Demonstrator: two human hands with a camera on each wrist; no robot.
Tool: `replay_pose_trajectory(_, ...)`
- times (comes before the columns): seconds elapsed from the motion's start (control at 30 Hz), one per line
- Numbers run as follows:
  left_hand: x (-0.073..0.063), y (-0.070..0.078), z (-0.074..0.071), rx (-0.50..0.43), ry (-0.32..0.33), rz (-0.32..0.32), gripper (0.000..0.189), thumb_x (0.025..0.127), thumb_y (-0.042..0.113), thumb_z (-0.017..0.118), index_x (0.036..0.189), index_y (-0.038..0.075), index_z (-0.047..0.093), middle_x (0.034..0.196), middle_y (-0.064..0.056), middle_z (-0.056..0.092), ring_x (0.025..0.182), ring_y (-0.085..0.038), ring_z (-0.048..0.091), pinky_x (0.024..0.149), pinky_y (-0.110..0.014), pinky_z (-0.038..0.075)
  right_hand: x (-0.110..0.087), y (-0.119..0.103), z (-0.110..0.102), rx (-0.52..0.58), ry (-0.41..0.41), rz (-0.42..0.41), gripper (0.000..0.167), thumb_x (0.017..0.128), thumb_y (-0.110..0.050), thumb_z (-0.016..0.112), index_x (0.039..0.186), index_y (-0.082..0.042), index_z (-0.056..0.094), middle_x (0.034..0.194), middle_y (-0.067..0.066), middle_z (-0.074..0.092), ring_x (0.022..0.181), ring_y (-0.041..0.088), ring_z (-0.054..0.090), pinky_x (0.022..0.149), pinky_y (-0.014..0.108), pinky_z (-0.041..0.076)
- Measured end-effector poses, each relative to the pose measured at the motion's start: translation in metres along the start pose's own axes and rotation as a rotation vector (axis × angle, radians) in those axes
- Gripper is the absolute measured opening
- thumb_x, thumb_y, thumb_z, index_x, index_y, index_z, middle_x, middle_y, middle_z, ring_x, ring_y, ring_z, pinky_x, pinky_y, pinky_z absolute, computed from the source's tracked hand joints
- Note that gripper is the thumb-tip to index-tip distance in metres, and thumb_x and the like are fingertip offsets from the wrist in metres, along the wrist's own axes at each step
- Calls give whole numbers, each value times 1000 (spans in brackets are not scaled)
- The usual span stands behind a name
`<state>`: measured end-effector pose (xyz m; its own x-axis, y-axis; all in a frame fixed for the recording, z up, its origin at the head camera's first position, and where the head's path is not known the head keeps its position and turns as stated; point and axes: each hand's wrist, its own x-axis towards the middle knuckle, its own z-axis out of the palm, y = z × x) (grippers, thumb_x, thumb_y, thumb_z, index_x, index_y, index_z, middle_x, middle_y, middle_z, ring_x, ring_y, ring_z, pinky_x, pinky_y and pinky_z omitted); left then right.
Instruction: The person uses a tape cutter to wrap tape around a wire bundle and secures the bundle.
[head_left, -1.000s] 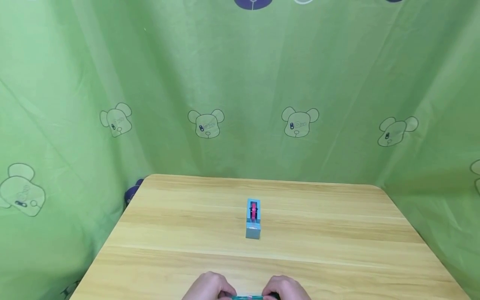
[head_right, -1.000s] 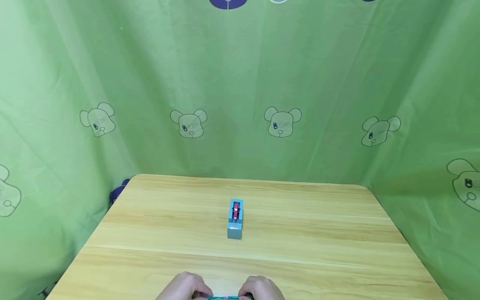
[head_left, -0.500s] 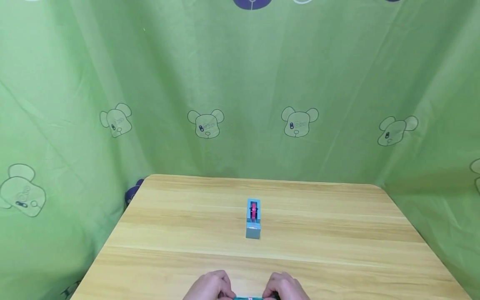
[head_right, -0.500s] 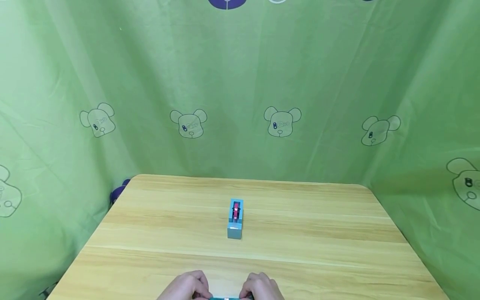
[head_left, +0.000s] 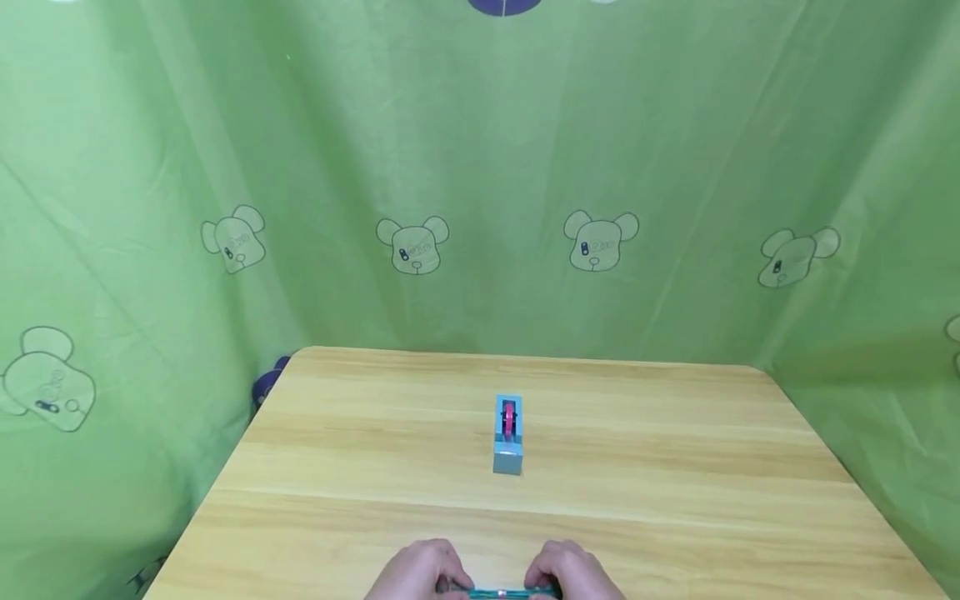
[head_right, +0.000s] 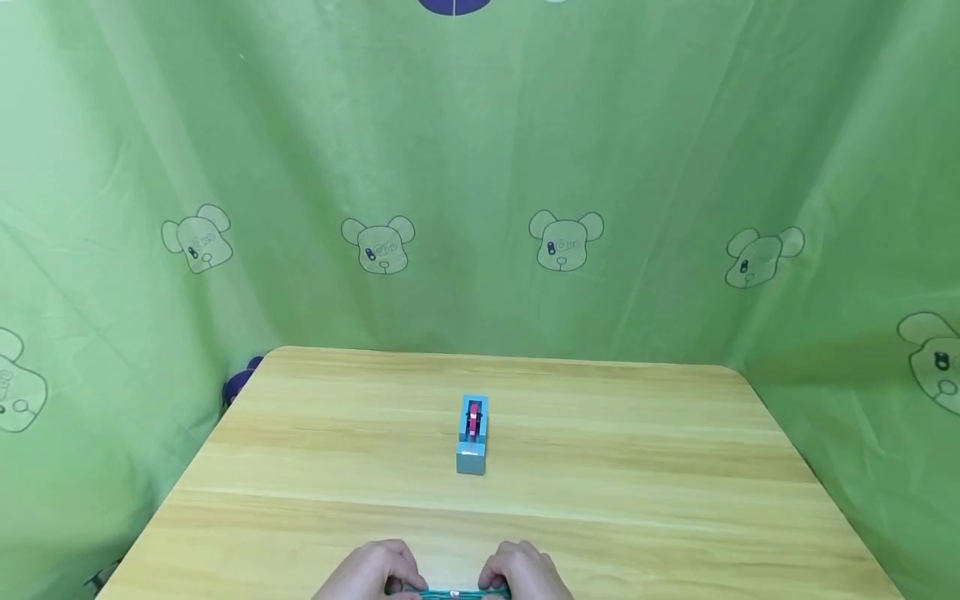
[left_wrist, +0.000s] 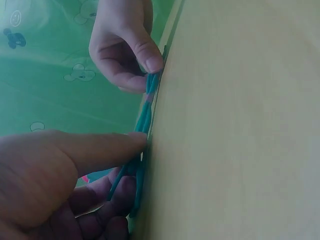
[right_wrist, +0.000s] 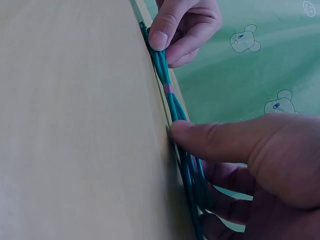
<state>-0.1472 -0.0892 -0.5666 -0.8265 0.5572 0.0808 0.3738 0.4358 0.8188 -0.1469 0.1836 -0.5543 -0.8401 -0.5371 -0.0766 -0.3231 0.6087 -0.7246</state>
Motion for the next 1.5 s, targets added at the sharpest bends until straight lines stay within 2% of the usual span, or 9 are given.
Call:
replay_pose_trajectory(0.3, -4, 0, 0, 14, 41, 96, 14, 83, 20, 78, 89, 7, 79, 81, 19, 64, 70, 5, 57, 62, -16, 49, -2, 0, 1, -12, -3, -68, 26, 79, -39, 82, 92, -17, 77, 87, -20, 58, 82, -1, 47, 70, 25, 45)
replay_pose_trajectory(0.43, -8, 5, -2, 28, 78, 85, 10, 85, 17, 76, 88, 8, 79, 82, 18, 64, 73, 5, 58, 63, -16, 50, -4, -3, -1, 11, 26, -99, 18, 83, -30, 79, 93, -16, 76, 89, -15, 61, 84, 0, 50, 71, 25, 47)
replay_pose_trajectory(0.57, -10, 14, -6, 8, 98, 31, 7, 84, 17, 77, 84, 10, 78, 80, 18, 62, 70, 4, 57, 62, -18, 51, -7, -9, -3, -9, 84, -149, 4, 87, -19, 75, 89, -15, 75, 89, -11, 62, 84, 0, 51, 70, 25, 47)
replay_pose_trajectory(0.73, -11, 26, -11, -8, 105, -19, 5, 85, 18, 76, 81, 16, 77, 78, 19, 61, 71, 3, 58, 67, -20, 51, -12, -20, -9, -38, 140, -137, 3, 89, -22, 73, 86, -21, 73, 90, -17, 60, 86, 0, 52, 74, 27, 48)
replay_pose_trajectory(0.8, -10, 30, -14, 11, 112, -3, 4, 86, 19, 76, 82, 17, 77, 79, 20, 62, 72, 3, 58, 69, -21, 51, -15, -24, -12, -44, 169, -139, 3, 90, -22, 73, 87, -23, 73, 91, -20, 60, 87, 0, 53, 76, 28, 48)
replay_pose_trajectory(0.93, -9, 39, -23, 32, 114, 32, 6, 87, 24, 75, 87, 17, 77, 82, 22, 62, 76, 4, 58, 74, -23, 51, -17, -32, -22, -70, 239, -216, 6, 90, -19, 73, 88, -24, 72, 91, -22, 61, 86, 1, 56, 77, 30, 50)
replay_pose_trajectory(1.17, -4, 51, -38, 25, 104, 62, 8, 91, 25, 72, 89, 20, 77, 85, 22, 64, 81, 2, 59, 72, -25, 51, -17, -44, -41, -18, 281, -283, 10, 93, -18, 71, 93, -28, 71, 91, -18, 65, 84, 3, 59, 74, 30, 53)
replay_pose_trajectory(1.33, -2, 56, -44, 34, 130, 92, 8, 93, 23, 70, 91, 17, 76, 88, 20, 66, 82, 1, 60, 73, -25, 52, -16, -49, -46, -58, 334, -387, 15, 93, -15, 70, 95, -29, 70, 90, -16, 66, 83, 3, 59, 72, 30, 54)
replay_pose_trajectory(1.5, 1, 63, -49, 25, 148, 94, 10, 94, 27, 68, 94, 20, 76, 89, 19, 66, 82, 0, 61, 74, -25, 53, -16, -55, -51, -90, 355, -440, 18, 92, -12, 71, 96, -30, 70, 91, -18, 65, 83, 3, 59, 73, 29, 53)
